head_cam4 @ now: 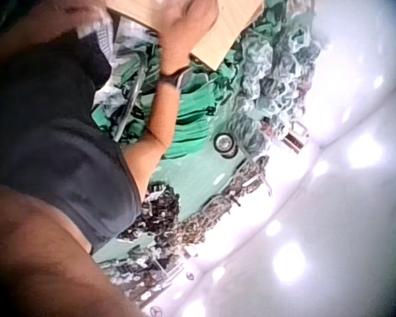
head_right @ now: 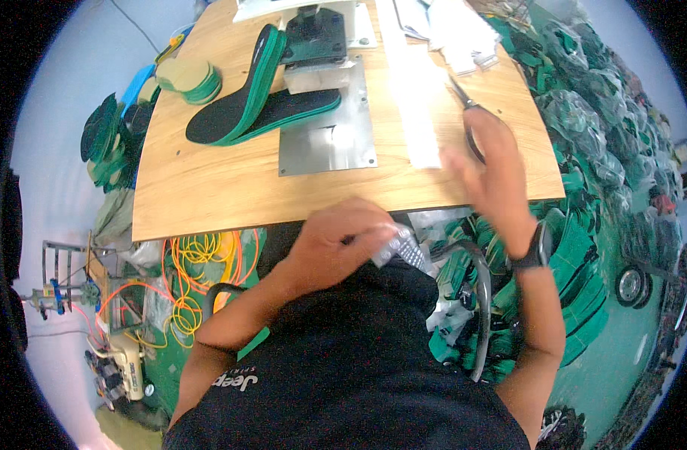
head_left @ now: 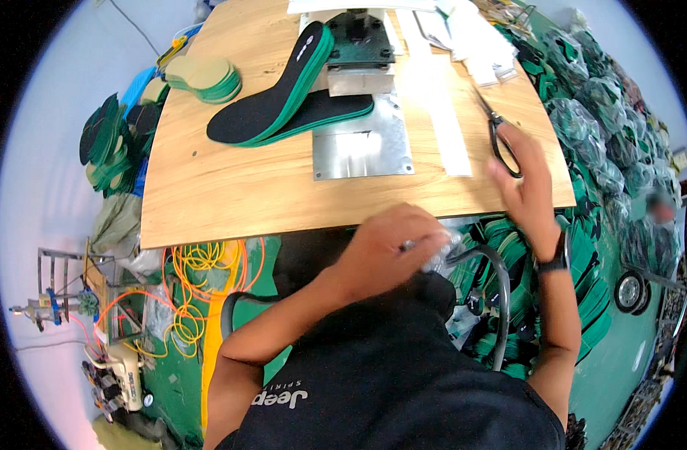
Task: The person uses shears to cut a strip of stickers and applies the stickers to green shoe insoles before placing them under a small press.
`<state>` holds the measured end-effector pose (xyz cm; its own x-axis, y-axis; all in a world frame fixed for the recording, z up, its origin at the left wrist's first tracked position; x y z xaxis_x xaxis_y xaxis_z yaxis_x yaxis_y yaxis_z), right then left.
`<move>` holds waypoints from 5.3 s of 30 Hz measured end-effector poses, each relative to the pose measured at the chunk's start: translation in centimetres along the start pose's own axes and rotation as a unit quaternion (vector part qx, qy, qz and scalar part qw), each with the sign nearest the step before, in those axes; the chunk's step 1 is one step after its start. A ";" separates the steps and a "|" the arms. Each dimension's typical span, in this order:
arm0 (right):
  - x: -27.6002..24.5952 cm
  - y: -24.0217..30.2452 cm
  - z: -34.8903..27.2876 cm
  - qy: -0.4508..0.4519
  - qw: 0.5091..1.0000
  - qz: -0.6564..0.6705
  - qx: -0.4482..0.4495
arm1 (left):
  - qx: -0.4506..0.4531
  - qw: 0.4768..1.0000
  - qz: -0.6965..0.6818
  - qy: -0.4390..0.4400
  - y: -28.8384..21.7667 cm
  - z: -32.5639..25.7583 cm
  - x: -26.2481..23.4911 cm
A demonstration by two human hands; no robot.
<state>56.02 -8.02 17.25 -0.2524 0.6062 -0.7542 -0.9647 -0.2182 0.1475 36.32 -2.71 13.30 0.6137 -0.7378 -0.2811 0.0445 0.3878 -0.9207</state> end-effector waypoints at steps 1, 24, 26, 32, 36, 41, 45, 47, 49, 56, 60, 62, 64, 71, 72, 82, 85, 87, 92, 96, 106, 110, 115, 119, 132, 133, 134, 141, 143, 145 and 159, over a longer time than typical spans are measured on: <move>0.7 3.5 -0.1 0.045 0.993 0.113 0.014 | -0.035 0.999 -0.025 -0.024 0.4 -0.4 -1.1; 10.8 8.9 -1.2 -0.057 0.918 0.373 0.123 | -0.151 0.943 0.290 -0.061 7.3 10.1 -18.8; 10.5 9.0 -1.6 -0.066 0.916 0.370 0.142 | -0.130 0.931 0.337 -0.059 6.2 10.3 -17.9; 10.0 9.4 -1.4 -0.064 0.905 0.394 0.148 | -0.136 0.915 0.378 -0.037 6.1 10.0 -17.6; 10.7 9.0 -1.4 -0.026 0.893 0.420 0.158 | -0.096 0.919 0.375 -0.076 6.2 9.8 -17.9; 10.5 9.6 -1.0 0.002 0.887 0.430 0.170 | -0.097 0.922 0.366 -0.083 5.6 9.4 -18.1; 10.3 9.7 -0.9 0.017 0.914 0.382 0.135 | -0.108 0.925 0.350 -0.100 5.6 9.3 -18.5; 10.6 9.7 -0.9 0.018 0.938 0.332 0.100 | -0.089 0.937 0.310 -0.136 5.3 8.8 -18.8; 10.5 9.5 -0.9 0.015 0.928 0.355 0.115 | -0.130 0.950 0.248 -0.135 6.7 8.2 -20.5; 8.8 11.4 1.1 -0.100 0.912 0.396 -0.037 | -0.126 0.976 0.123 -0.125 11.1 7.4 -24.5; 10.4 11.6 1.8 -0.047 0.902 0.429 -0.008 | -0.177 0.972 0.091 -0.122 10.5 7.3 -23.6; 11.8 11.9 3.0 0.017 0.906 0.422 0.020 | -0.144 0.979 0.093 -0.113 10.9 7.2 -24.6; 12.5 11.9 4.3 0.014 0.906 0.423 0.027 | -0.147 0.978 0.100 -0.107 11.3 7.2 -25.0; 19.0 13.3 10.0 -0.077 0.865 0.492 0.068 | -0.138 0.985 -0.045 -0.088 11.0 5.6 -24.8; 19.6 13.6 10.6 -0.090 0.860 0.496 0.073 | -0.145 0.985 -0.079 -0.044 12.4 5.2 -25.3; 19.5 14.0 13.7 -0.094 0.811 0.572 0.074 | -0.114 0.991 -0.043 -0.051 10.2 7.5 -23.2; 19.1 14.2 12.8 -0.110 0.836 0.537 0.025 | -0.084 0.991 -0.078 -0.069 9.1 7.1 -23.2; 20.0 13.1 10.6 -0.094 0.868 0.486 0.031 | -0.046 0.980 -0.173 -0.083 7.9 6.4 -23.3; 16.1 12.7 7.5 -0.022 0.920 0.391 0.026 | -0.136 0.977 -0.091 -0.139 10.0 5.7 -24.7; 14.2 15.7 5.7 0.134 0.859 0.483 0.107 | -0.121 0.986 -0.039 -0.104 9.6 6.2 -24.6; 9.8 22.3 8.0 0.102 0.788 0.592 -0.136 | -0.149 0.980 -0.041 -0.126 8.6 6.3 -24.3; 9.4 22.5 8.6 0.061 0.744 0.661 -0.077 | -0.135 0.976 -0.047 -0.165 9.8 6.5 -24.8; 14.7 14.1 3.0 0.125 0.704 0.583 0.387 | -0.133 0.968 -0.086 -0.193 9.9 5.7 -24.2; 14.4 9.1 0.8 0.051 0.685 0.570 0.450 | -0.131 0.978 -0.013 -0.164 9.4 6.4 -23.7; 17.8 7.5 3.2 0.175 0.669 0.612 0.383 | -0.223 0.962 0.012 -0.158 9.4 7.5 -23.2; 17.8 7.3 3.5 0.181 0.677 0.605 0.378 | -0.226 0.959 0.016 -0.169 9.7 7.2 -23.5; 17.6 7.3 3.8 0.173 0.687 0.601 0.369 | -0.228 0.957 0.020 -0.179 10.2 6.7 -23.7; 16.4 8.0 5.4 0.190 0.770 0.560 0.238 | -0.188 0.969 -0.031 -0.160 10.4 6.3 -23.5; 16.6 8.1 5.0 0.236 0.730 0.570 0.295 | -0.192 0.965 -0.075 -0.162 10.3 6.3 -23.3; 17.2 7.5 4.1 0.251 0.680 0.574 0.381 | -0.216 0.964 -0.050 -0.144 10.4 6.6 -23.3; 18.0 4.7 4.3 0.127 0.679 0.566 0.450 | -0.190 0.973 0.016 -0.132 10.6 7.2 -23.3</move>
<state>46.67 5.13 7.11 -0.9597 0.2630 0.0987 0.1518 0.1900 0.9700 28.15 22.55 11.99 0.7930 -0.5420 -0.2782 -0.2418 0.1391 -0.9603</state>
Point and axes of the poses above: each hand's wrist, its own z-axis towards the middle knuckle, its own x-axis out of the palm, y = z × x, the point moved 7 cm from there along z, towards the middle knuckle, and after that the axes turned 14 degrees about -x, right-handed, at the moved point
